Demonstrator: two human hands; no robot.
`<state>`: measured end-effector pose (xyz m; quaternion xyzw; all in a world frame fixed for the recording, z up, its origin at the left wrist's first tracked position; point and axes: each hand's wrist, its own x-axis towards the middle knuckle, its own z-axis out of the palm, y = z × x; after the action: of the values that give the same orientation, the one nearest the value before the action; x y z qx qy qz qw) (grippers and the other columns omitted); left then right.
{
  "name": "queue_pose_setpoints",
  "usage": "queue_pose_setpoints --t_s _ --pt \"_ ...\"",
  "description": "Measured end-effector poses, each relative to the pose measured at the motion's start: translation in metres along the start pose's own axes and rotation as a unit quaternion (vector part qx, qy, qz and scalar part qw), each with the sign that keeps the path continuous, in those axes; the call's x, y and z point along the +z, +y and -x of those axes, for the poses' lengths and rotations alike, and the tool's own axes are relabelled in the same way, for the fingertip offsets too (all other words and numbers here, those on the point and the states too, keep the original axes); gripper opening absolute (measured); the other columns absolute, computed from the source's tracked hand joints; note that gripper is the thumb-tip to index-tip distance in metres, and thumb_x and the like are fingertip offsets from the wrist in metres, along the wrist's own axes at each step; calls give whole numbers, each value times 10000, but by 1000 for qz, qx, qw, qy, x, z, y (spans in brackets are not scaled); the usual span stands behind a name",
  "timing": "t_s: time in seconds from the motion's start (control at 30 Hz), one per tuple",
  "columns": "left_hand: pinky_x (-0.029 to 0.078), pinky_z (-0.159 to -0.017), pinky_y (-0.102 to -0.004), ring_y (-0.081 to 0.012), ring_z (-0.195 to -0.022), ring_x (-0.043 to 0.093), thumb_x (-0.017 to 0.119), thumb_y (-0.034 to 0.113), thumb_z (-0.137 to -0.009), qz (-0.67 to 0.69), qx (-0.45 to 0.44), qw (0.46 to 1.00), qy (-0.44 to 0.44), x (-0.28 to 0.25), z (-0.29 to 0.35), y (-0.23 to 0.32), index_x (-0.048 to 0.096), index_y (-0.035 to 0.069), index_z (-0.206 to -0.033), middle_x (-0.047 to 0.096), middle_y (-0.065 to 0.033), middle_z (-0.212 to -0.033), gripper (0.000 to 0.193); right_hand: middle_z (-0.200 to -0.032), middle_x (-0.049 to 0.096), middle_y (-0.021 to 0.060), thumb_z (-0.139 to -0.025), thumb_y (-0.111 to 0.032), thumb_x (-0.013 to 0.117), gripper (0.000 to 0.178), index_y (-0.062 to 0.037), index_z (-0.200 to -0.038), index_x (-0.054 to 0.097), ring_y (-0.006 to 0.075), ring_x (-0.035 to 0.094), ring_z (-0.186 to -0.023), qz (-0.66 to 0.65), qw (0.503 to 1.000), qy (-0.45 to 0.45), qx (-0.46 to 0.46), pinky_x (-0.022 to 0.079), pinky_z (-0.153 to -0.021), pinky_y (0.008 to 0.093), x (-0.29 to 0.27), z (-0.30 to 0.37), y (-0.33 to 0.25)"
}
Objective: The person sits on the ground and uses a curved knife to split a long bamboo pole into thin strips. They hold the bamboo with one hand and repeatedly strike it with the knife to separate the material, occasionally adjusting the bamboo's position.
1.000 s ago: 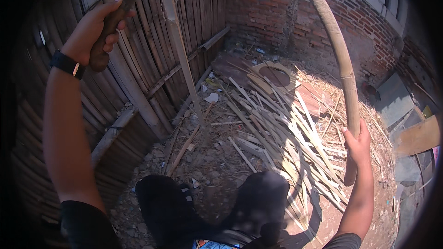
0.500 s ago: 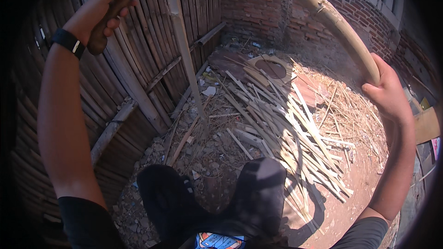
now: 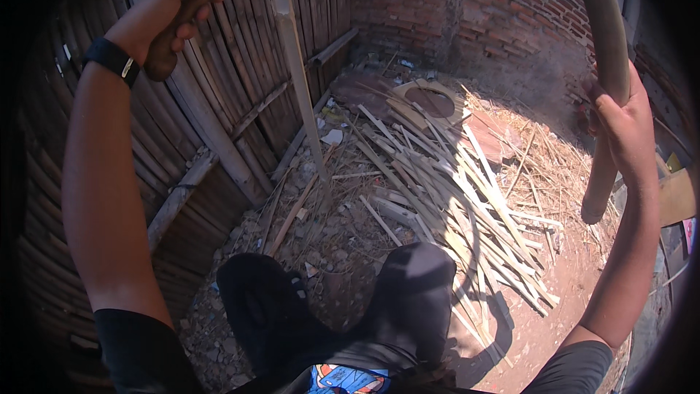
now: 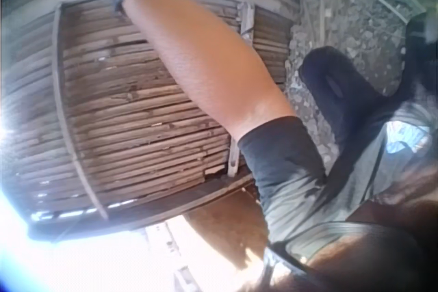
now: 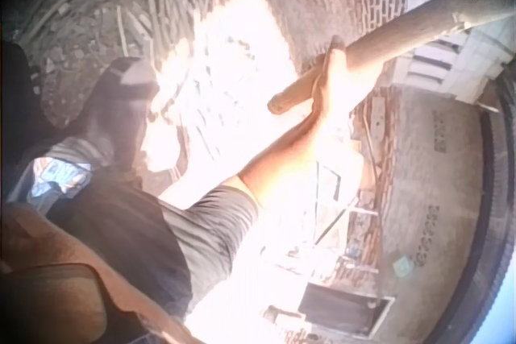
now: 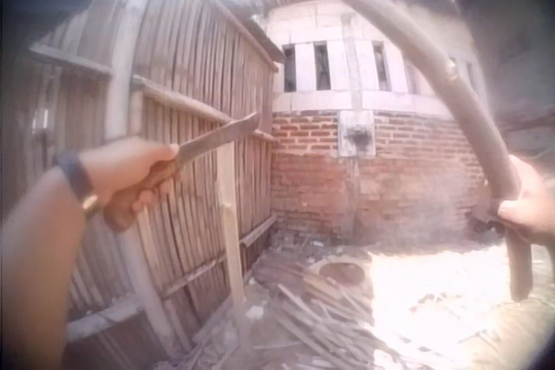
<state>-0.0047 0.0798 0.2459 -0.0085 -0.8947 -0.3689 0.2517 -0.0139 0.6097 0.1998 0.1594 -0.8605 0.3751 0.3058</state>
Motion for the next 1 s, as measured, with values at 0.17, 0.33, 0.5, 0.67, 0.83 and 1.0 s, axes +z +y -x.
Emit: queue_pose_setpoints --t_s 0.17,0.33,0.5,0.67,0.83,1.0 --pt "410 -428 -179 7 -491 472 473 523 -1060 -3 -14 1000 -15 0 0 -6 664 65 -1134 562 70 -732 502 -933 585 43 -764 -69 643 559 -2 -1308 537 110 576 -757 84 972 -202 90 491 -659 282 20 13 -21" --pt "439 -479 -216 -18 -548 490 463 491 -1065 19 -48 996 -72 5 4 -12 628 24 -1123 566 35 -747 499 -940 581 25 -751 -93 675 518 0 -1250 570 109 561 -777 38 972 -217 84 474 -659 276 21 13 -4" --pt "402 -437 -196 -10 -498 472 479 517 -1060 16 -48 998 -37 2 9 -16 669 69 -1097 558 63 -707 488 -910 561 -4 -749 -117 693 560 -23 -1286 565 67 538 -736 -13 979 -184 82 454 -625 241 27 12 3" --pt "403 -439 -194 -9 -504 477 483 538 -1056 17 -37 998 -44 5 6 -25 688 63 -1116 559 64 -711 521 -860 559 -8 -858 -116 643 563 -34 -1396 497 60 533 -645 -34 999 -12 -19 457 -551 235 25 6 13" --pt "395 -441 -190 -5 -527 489 471 543 -1060 11 -34 998 -44 10 5 -30 691 64 -1134 564 62 -724 533 -837 564 8 -851 -90 625 551 -24 -1380 487 89 544 -603 -84 988 -113 66 488 -556 263 51 15 11" --pt "411 -449 -201 -10 -533 496 454 533 -1069 -13 -53 997 -54 17 10 -45 674 60 -1171 569 56 -740 532 -906 615 55 -811 -114 690 577 17 -1345 516 89 572 -646 8 958 -266 112 494 -561 277 86 31 -1"
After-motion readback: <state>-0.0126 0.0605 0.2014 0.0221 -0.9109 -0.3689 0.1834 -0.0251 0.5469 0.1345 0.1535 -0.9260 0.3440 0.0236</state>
